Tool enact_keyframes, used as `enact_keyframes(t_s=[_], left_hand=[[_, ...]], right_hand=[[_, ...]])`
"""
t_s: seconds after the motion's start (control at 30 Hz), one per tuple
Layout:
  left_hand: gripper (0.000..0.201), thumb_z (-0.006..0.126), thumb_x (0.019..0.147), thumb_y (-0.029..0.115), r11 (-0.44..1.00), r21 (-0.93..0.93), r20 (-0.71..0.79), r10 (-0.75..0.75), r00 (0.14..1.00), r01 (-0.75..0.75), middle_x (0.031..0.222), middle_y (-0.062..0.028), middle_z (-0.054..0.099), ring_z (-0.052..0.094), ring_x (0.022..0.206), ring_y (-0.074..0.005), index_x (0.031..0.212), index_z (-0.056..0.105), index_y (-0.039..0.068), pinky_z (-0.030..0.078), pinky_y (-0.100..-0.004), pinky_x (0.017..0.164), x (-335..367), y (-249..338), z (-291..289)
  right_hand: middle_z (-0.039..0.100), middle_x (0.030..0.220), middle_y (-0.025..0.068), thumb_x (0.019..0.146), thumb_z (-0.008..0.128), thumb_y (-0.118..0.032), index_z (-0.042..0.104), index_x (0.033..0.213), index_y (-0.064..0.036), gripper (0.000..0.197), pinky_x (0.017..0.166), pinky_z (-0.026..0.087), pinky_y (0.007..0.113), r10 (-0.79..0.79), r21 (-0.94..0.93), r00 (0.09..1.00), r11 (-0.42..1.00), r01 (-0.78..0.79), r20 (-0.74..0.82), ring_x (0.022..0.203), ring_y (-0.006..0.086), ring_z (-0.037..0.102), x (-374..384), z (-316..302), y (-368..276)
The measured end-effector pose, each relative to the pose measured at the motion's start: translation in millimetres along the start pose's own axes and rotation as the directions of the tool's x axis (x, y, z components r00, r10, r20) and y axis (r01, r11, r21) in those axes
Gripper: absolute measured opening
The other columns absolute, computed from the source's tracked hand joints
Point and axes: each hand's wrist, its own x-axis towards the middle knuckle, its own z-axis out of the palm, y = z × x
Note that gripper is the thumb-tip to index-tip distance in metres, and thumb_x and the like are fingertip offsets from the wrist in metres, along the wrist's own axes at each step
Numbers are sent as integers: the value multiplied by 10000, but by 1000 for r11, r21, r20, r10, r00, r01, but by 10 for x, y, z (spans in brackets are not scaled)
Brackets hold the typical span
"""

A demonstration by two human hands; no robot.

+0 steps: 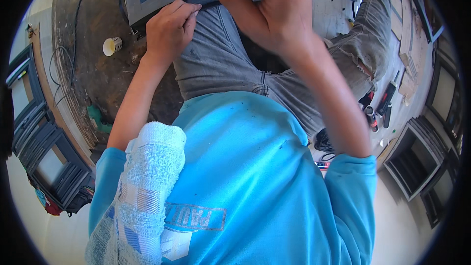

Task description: Assemble a metal window frame by inserting rubber seals and adjusting components with a screwdriver.

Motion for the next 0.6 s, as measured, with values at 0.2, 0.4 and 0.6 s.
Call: enact_keyframes(t_s=[0.2, 0.4, 0.6], left_hand=[[147, 719, 845, 53, 999, 28, 48, 26, 999, -28, 843, -29, 672, 696, 807, -236, 970, 728, 130, 553, -358, 675, 30, -53, 5], [193, 732, 803, 41, 1000, 11, 59, 26, 998, -26, 849, -36, 660, 693, 817, -246, 976, 723, 125, 562, -377, 697, 21, -77, -15], [189, 740, 777, 47, 1000, -20, 24, -3, 1000, 3, 838, -30, 653, 685, 827, -249, 950, 718, 120, 550, -373, 689, -84, -56, -71]], right_hand=[[732, 1059, 59, 968, 700, -44, 617, 1175, -66, 224, 795, 514, 249, 316, -143, 947, 942, -304, 65, 929, 109, 661, -212, 219, 57], [682, 953, 184, 942, 662, -43, 559, 1173, 11, 259, 686, 528, 347, 227, -280, 963, 943, -180, 147, 798, 250, 695, -164, 283, 92], [652, 888, 214, 935, 663, -58, 560, 1133, 1, 231, 687, 523, 398, 237, -59, 970, 970, -234, 49, 795, 375, 693, 149, 302, -230]])
